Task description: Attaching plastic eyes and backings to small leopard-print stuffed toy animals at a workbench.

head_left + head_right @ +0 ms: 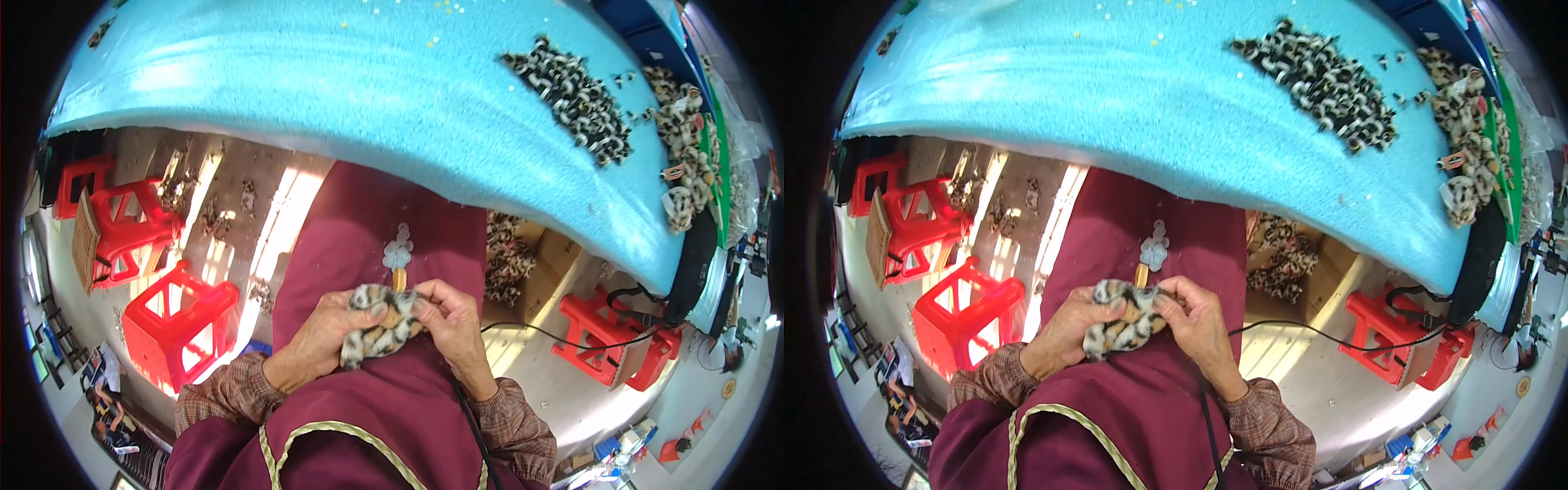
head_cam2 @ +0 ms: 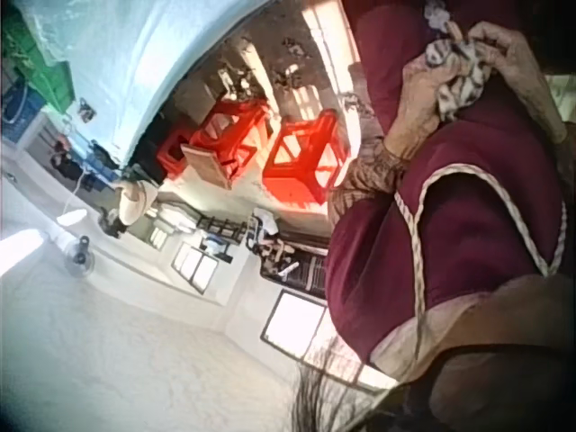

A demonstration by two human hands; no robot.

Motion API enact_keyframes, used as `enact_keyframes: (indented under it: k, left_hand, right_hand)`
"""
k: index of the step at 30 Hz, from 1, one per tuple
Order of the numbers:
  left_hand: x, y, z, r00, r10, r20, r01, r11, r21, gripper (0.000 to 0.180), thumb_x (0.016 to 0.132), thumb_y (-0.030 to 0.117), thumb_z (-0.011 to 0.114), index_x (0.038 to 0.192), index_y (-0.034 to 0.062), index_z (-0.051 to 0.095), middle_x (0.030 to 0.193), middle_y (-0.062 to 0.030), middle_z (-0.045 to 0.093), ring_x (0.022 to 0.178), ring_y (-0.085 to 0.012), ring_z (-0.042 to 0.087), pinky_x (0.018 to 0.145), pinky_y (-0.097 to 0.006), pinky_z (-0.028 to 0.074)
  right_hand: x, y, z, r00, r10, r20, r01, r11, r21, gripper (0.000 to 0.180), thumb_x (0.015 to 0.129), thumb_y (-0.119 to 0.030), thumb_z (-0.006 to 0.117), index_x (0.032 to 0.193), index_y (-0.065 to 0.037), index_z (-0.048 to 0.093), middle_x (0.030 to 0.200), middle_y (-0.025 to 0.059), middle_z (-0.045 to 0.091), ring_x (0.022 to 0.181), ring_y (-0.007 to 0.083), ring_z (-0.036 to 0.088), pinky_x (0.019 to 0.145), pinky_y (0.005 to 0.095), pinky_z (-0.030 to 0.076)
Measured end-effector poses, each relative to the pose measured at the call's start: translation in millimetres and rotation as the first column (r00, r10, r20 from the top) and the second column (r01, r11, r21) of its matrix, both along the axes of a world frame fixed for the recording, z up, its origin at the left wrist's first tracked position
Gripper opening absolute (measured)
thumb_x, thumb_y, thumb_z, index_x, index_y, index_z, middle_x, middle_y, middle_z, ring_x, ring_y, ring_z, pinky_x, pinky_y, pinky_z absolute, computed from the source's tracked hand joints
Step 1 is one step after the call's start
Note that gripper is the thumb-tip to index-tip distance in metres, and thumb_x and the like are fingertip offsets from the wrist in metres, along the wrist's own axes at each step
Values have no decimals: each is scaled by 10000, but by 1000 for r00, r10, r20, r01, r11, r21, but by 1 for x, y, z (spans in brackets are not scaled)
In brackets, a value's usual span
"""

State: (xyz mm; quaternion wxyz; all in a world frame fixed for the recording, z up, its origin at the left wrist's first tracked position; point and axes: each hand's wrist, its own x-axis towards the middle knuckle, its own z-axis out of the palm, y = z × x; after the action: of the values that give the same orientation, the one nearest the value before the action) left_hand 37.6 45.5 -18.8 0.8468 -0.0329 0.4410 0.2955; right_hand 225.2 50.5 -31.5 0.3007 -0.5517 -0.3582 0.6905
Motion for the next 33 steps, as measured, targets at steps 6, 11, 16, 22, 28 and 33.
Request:
enact_keyframes:
  k: [6, 11, 16, 22, 28, 33]
  left_hand:
    - [-10, -9, 2, 998, -26, 55, 22, 997, 76, 273, 836, 36, 636, 1091, -35, 574, 934, -101, 666, 778, -185, 664, 707, -296, 559]
    - [-10, -11, 5, 999, -31, 43, 27, 995, 92, 286, 851, 78, 649, 1105, -33, 575, 968, -119, 671, 803, -180, 670, 699, -301, 575]
    - [-7, -9, 10, 997, -51, 53, 47, 997, 64, 273, 869, 118, 638, 1098, -23, 594, 973, -122, 675, 834, -186, 674, 723, -305, 585]
    - [-1, -7, 7, 995, -81, 54, 76, 993, 86, 264, 871, 127, 636, 1091, -13, 591, 997, -127, 671, 848, -199, 674, 737, -326, 586]
    - [-1, -6, 10, 998, -66, 22, 65, 995, 77, 249, 871, 114, 632, 1081, -16, 593, 997, -131, 670, 854, -202, 674, 746, -334, 584]
    - [0, -5, 8, 998, -61, -3, 61, 996, 58, 257, 870, 113, 634, 1083, -23, 590, 999, -132, 670, 855, -206, 674, 746, -334, 585]
  right_hand:
    - [-10, 8, -8, 964, 186, 189, -229, 944, 239, 92, 845, -30, 584, 921, 20, 598, 771, 21, 616, 736, 68, 546, 650, 244, 455]
    - [3, 24, 15, 899, 323, 296, -410, 858, 309, 148, 821, -81, 649, 923, 18, 610, 780, 108, 650, 688, 178, 626, 615, 297, 479]
    - [57, 68, 82, 935, -143, 325, -58, 842, 536, 54, 821, -14, 638, 872, -3, 649, 723, 16, 629, 632, 68, 580, 561, 204, 466]
    - [126, 135, 84, 777, -480, 406, 11, 657, 754, 109, 837, 19, 612, 943, 15, 636, 776, 13, 605, 661, 54, 535, 583, 188, 443]
    - [122, 156, 78, 625, -459, 632, -340, 568, 749, 228, 789, 54, 619, 1004, -20, 643, 866, 67, 648, 698, 115, 596, 602, 234, 485]
    - [127, 161, 73, 625, -417, 660, -364, 593, 718, 263, 766, 84, 593, 986, -50, 651, 897, 93, 644, 723, 150, 618, 610, 268, 498]
